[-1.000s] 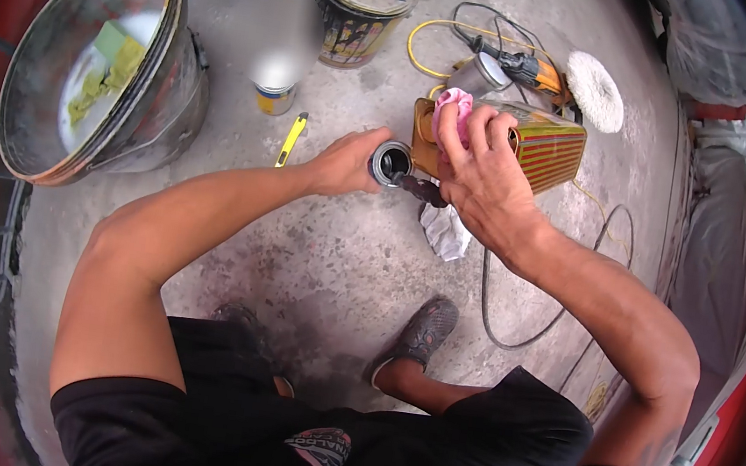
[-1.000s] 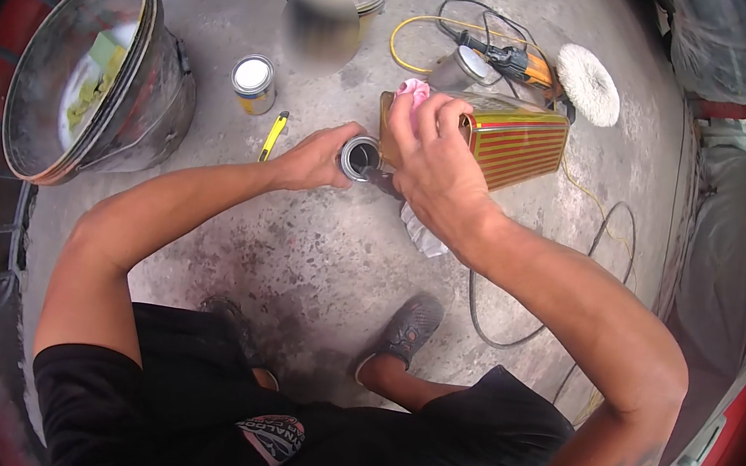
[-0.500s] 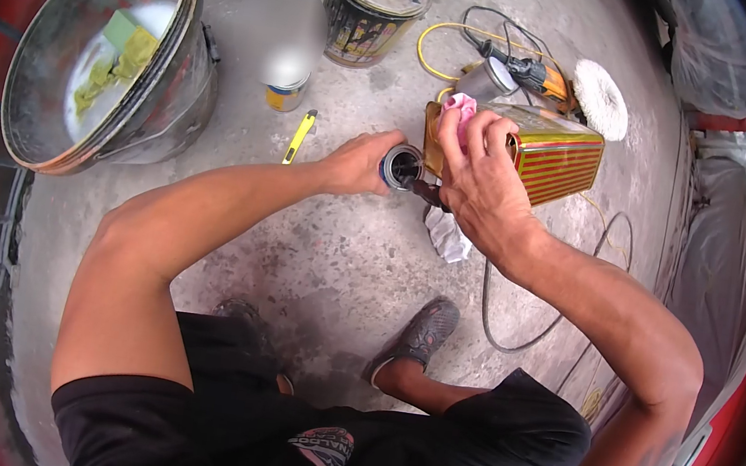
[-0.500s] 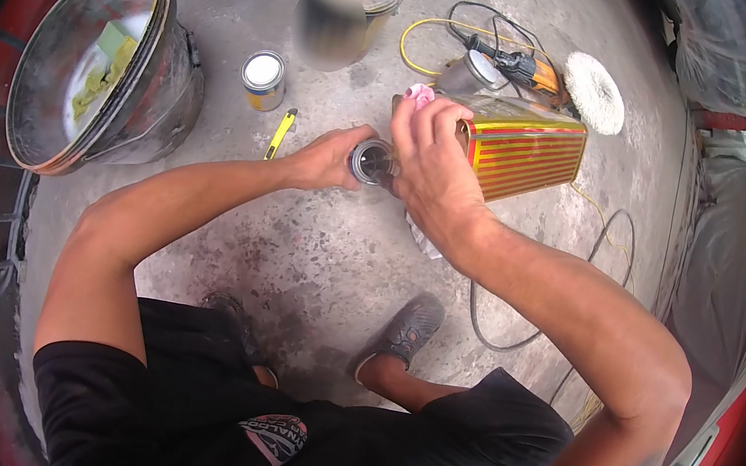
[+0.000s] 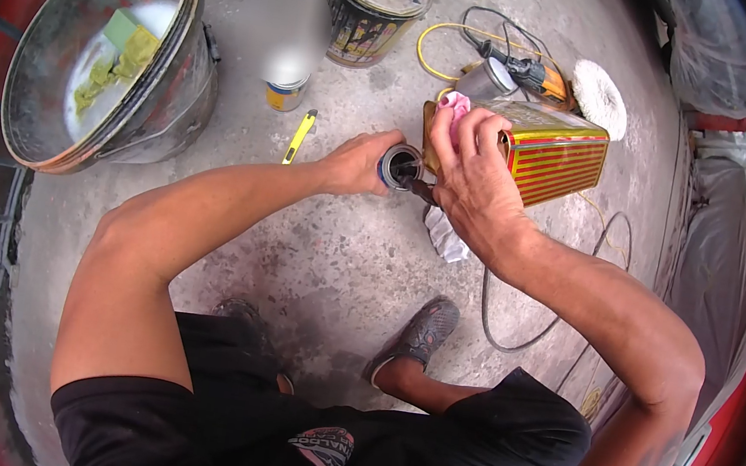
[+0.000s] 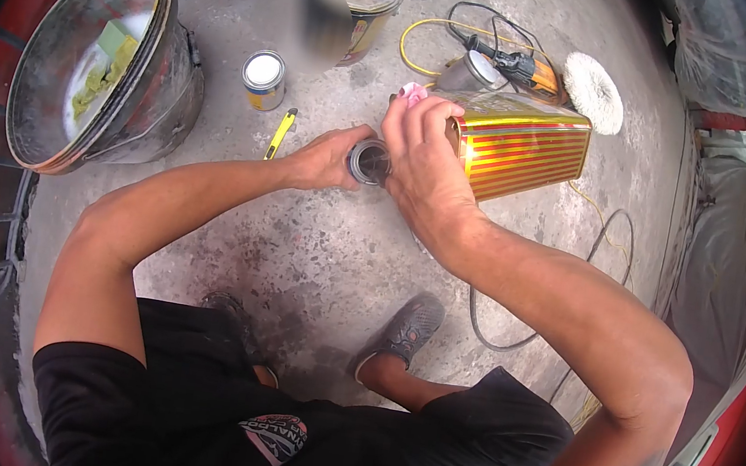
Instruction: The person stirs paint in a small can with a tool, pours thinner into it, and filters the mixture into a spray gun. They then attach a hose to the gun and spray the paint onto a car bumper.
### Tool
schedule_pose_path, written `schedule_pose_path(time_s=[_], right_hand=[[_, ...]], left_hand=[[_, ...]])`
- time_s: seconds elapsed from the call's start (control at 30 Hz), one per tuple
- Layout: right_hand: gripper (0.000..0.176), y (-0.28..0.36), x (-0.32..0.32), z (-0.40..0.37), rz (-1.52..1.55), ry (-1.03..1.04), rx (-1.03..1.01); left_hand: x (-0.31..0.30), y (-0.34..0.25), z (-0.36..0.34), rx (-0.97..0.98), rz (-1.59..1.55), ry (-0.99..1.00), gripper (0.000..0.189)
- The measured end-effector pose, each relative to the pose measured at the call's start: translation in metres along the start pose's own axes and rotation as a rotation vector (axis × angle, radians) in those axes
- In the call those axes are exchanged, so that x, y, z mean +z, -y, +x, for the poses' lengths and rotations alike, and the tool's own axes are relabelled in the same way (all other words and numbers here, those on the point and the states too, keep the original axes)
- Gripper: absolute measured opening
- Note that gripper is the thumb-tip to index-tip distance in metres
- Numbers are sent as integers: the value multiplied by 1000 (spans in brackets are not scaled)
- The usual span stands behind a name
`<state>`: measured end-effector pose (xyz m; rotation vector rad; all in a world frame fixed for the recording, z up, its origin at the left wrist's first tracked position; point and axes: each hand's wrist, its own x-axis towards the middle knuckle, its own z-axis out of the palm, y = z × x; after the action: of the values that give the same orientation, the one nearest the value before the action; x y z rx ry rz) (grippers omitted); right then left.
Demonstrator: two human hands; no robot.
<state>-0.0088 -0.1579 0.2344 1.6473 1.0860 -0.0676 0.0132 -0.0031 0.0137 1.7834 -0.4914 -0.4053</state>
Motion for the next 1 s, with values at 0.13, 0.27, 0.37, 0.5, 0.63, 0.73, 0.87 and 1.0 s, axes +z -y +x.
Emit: schedule_pose_path(time_s=[0.13, 0.27, 0.37, 0.5, 0.63, 0.73, 0.87, 1.0], right_hand=[[42, 0, -2, 1, -8, 5, -5], [42, 0, -4, 1, -25, 22, -10], [43, 0, -2, 1, 3, 27, -14], [44, 4, 8, -2, 22, 11, 0], [40, 2, 27, -9, 118, -42, 83], [43, 1, 48, -21, 171, -26, 124], [56, -7, 85, -48, 412, -168, 260], [79, -24, 123, -90, 735, -182, 496]], left_hand=[[0, 3, -1, -8, -2, -6, 64], [1, 5, -1, 6, -7, -15, 64], [1, 5, -1, -1, 2, -11, 64], [1, 3, -1, -1, 11, 0, 65], [0, 2, -2, -9, 21, 3, 65], [2, 2, 2, -4, -69, 25, 66], [-2, -12, 6, 6, -142, 6, 69], [-6, -20, 9, -42, -133, -24, 71]])
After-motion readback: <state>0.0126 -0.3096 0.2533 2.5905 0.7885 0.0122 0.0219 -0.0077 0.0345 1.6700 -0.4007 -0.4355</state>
